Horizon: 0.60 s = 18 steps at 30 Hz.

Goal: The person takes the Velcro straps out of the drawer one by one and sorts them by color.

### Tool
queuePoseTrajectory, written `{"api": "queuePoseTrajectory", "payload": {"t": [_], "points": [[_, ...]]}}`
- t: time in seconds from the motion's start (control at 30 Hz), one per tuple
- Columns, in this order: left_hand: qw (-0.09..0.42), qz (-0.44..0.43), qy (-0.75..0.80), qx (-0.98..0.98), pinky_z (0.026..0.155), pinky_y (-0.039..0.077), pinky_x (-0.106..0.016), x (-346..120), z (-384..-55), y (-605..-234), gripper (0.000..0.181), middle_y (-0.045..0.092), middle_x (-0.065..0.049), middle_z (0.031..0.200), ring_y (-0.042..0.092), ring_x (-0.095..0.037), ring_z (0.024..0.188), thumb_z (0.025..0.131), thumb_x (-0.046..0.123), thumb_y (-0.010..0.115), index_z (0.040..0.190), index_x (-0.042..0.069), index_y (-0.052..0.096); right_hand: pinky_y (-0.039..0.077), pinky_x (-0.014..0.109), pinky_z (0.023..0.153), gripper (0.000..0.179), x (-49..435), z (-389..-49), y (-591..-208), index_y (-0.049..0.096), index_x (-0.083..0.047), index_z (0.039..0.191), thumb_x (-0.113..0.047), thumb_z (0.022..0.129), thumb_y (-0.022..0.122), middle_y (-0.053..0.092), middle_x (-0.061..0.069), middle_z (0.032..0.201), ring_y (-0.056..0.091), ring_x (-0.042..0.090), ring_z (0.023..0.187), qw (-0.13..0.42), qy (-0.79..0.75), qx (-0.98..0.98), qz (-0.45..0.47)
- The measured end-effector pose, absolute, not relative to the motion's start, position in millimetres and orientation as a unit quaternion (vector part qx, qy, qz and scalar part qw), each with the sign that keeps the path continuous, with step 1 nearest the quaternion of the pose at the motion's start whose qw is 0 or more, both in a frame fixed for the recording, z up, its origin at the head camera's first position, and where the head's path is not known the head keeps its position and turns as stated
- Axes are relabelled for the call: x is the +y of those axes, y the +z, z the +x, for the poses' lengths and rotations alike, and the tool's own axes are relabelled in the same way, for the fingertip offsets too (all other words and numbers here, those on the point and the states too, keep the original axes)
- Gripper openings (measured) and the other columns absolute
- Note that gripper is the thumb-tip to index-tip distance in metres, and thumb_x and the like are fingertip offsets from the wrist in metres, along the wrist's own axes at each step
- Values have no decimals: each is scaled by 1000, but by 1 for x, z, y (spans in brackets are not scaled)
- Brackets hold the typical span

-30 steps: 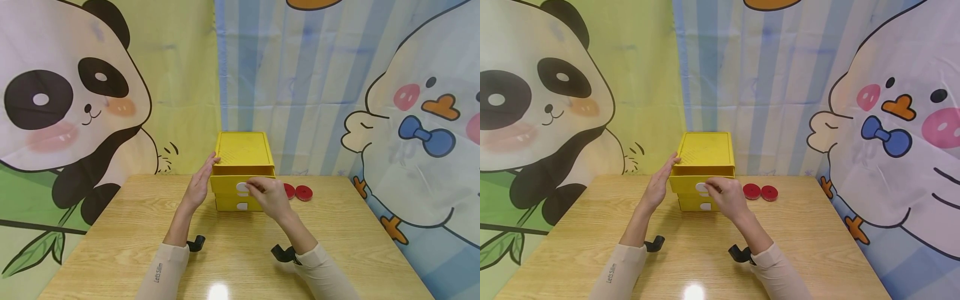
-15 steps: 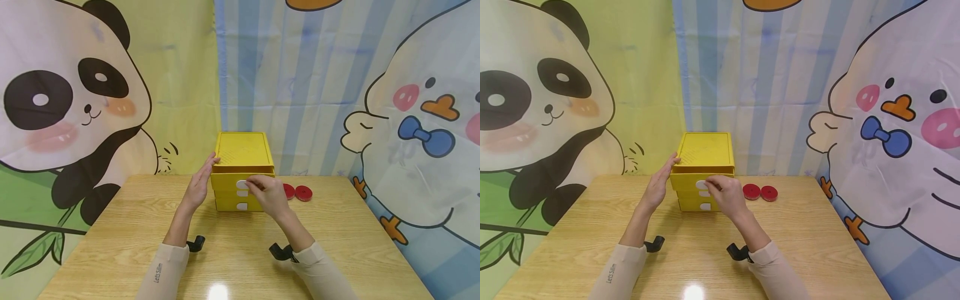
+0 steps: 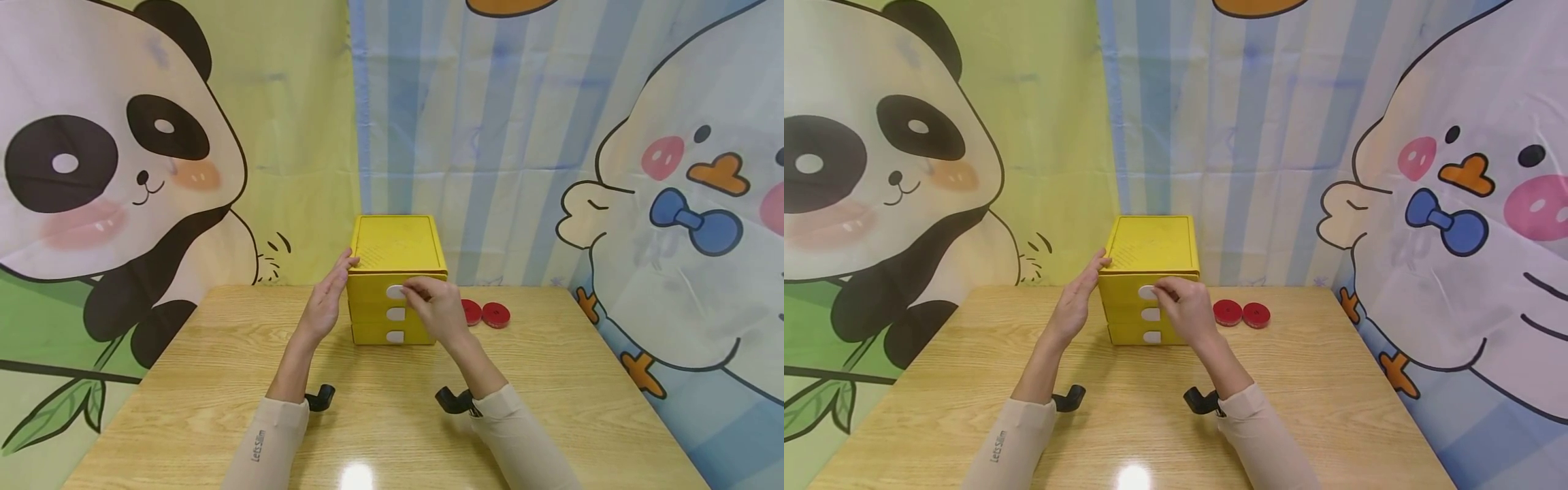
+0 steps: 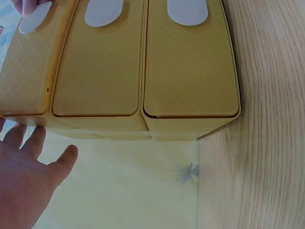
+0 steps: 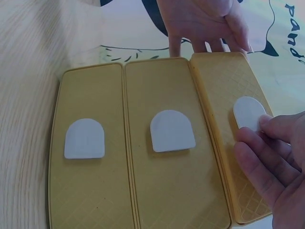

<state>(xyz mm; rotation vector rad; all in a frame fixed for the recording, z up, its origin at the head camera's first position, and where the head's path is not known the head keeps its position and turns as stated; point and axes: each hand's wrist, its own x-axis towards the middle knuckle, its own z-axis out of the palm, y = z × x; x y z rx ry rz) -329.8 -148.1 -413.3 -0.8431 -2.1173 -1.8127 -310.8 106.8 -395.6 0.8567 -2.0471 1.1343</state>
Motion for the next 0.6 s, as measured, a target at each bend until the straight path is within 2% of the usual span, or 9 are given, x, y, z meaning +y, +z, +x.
{"api": "queuePoseTrajectory", "payload": {"t": [0.27,0.47,0.6], "points": [[115,-284,-622,-721,132,13,-47,-148,-331,-416,44,18,5,175,11,-10,162,116,33,36,153,16,51,60,21,60,5,106,-315,-395,79,-4,96,-8,96,75,78,6,80,71,11,63,307,439,-786,308],[119,-285,-621,-721,132,14,-48,-148,-331,-415,43,16,-3,176,11,-10,162,116,32,35,152,15,51,60,21,61,5,106,-317,-394,79,-4,96,-8,96,76,78,7,81,71,12,63,306,439,-789,301],[121,-284,-619,-723,132,15,-47,-148,-330,-415,42,17,0,175,12,-10,161,116,31,35,152,15,51,60,21,61,5,105,-318,-395,79,-4,97,-7,96,75,78,7,81,71,11,63,309,438,-789,302]]}}
